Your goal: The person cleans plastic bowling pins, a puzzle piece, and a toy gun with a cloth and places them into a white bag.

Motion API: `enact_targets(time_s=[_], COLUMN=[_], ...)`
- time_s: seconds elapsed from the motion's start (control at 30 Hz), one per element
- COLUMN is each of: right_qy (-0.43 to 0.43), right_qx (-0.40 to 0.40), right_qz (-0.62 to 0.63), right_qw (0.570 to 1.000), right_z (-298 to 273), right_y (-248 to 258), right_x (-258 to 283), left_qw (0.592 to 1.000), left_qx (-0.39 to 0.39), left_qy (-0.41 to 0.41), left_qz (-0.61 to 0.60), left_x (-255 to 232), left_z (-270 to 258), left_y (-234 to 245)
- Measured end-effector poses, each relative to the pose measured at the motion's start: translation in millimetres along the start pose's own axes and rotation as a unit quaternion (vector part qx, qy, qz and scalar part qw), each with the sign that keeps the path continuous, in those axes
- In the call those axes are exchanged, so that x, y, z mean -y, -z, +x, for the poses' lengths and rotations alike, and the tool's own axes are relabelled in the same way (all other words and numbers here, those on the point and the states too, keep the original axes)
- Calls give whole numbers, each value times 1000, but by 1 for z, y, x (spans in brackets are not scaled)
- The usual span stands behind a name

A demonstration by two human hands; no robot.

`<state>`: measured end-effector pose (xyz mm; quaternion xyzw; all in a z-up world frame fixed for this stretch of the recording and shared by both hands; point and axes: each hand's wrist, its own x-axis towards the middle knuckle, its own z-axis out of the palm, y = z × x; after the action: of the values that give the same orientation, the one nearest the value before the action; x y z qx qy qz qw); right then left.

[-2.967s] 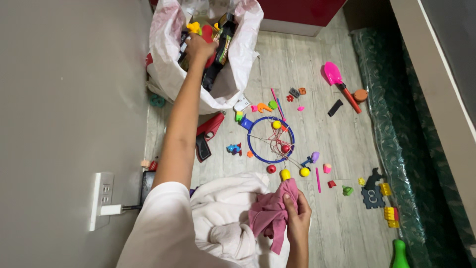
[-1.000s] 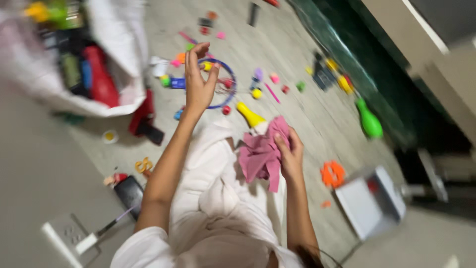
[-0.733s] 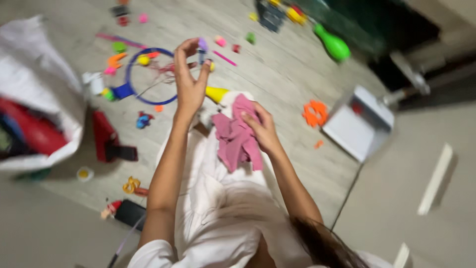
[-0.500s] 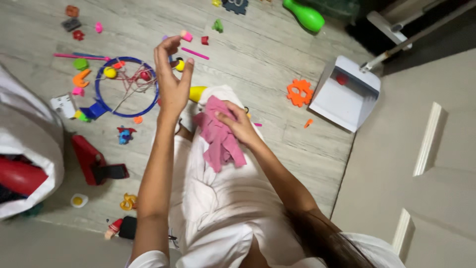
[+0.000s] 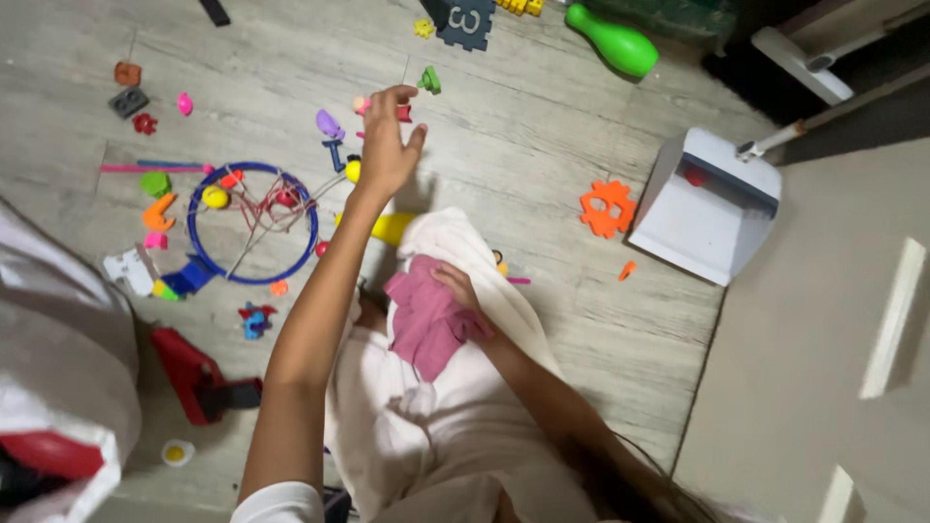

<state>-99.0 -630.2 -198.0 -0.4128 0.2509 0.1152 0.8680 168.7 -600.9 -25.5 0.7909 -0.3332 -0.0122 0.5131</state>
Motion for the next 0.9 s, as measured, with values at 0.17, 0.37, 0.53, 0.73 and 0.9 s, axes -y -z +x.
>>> enact_targets(time_s=[0.17, 0.37, 0.53, 0.73, 0.9], right_qy=[-17, -24, -13, 7, 52], right_qx=[-30, -72, -119, -134, -150], right_qz=[14, 34, 30, 15, 22], right_qw=[999, 997, 992, 991, 987], right_z=[23, 56, 77, 110, 121], right_y=[7, 21, 41, 51, 40], right_x=[-21, -36, -32, -18, -14], left_qw=[993, 962, 928, 875, 866], left_qx=[86, 212, 217, 299, 256], left_qy=[31, 39, -28, 74, 13], left_qz=[70, 169, 302, 373, 428], left_x=[92, 199, 231, 273, 292], left_z=[59, 134, 175, 180, 129], left_y=[-65, -158, -212, -226, -186])
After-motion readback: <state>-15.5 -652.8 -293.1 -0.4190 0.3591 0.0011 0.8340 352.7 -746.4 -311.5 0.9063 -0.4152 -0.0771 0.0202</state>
